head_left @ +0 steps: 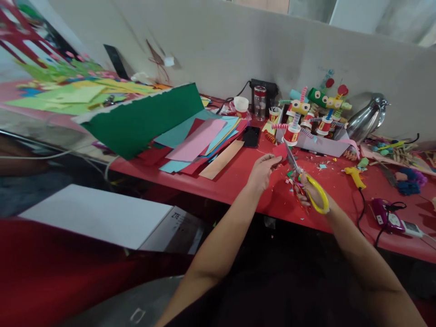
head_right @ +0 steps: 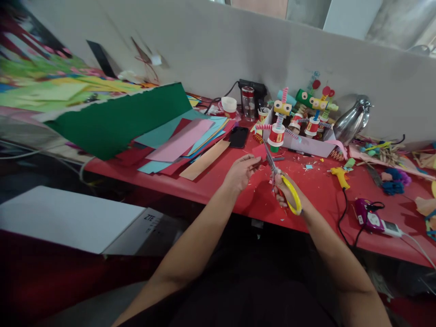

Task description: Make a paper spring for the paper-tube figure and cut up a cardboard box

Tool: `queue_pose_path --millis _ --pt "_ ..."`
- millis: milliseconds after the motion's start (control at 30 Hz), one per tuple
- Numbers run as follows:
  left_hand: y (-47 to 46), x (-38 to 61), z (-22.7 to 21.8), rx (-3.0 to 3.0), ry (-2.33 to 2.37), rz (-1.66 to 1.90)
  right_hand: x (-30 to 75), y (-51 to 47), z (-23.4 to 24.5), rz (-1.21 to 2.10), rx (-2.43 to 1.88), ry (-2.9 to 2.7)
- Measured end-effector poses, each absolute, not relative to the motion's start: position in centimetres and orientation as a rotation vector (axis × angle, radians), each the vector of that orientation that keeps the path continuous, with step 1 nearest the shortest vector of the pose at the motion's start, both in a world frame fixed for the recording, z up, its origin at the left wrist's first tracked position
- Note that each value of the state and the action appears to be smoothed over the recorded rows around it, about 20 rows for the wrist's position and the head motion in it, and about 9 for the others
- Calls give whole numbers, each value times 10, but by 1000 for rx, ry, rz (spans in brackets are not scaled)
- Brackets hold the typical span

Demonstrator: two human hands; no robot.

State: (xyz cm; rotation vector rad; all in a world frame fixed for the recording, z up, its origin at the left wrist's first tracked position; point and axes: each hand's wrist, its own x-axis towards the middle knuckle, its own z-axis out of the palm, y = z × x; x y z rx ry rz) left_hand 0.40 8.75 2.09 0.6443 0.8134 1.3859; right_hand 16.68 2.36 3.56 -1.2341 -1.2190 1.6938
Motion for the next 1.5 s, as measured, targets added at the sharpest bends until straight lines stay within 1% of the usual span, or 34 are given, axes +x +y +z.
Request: queue_pose_path --millis 200,333,600,900,1133,1500 --pt "120 2 15 623 721 1518 160 73 40 1750 -1312 -1267" --pt "126 -1 7 702 673 1564 149 95 32 1706 -1241 -1291" --pt "127 -9 -12 781 741 1643 139 89 22 1567 -1116 -1296" --pt "126 -1 -4 664 791 1645 141 83 20 1532 -1091 -1387" --pt "128 11 4 548 751 1727 150 80 28 1513 -1134 -1470" --pt "122 19 14 435 755 1588 163 81 24 1578 -1178 -1391"
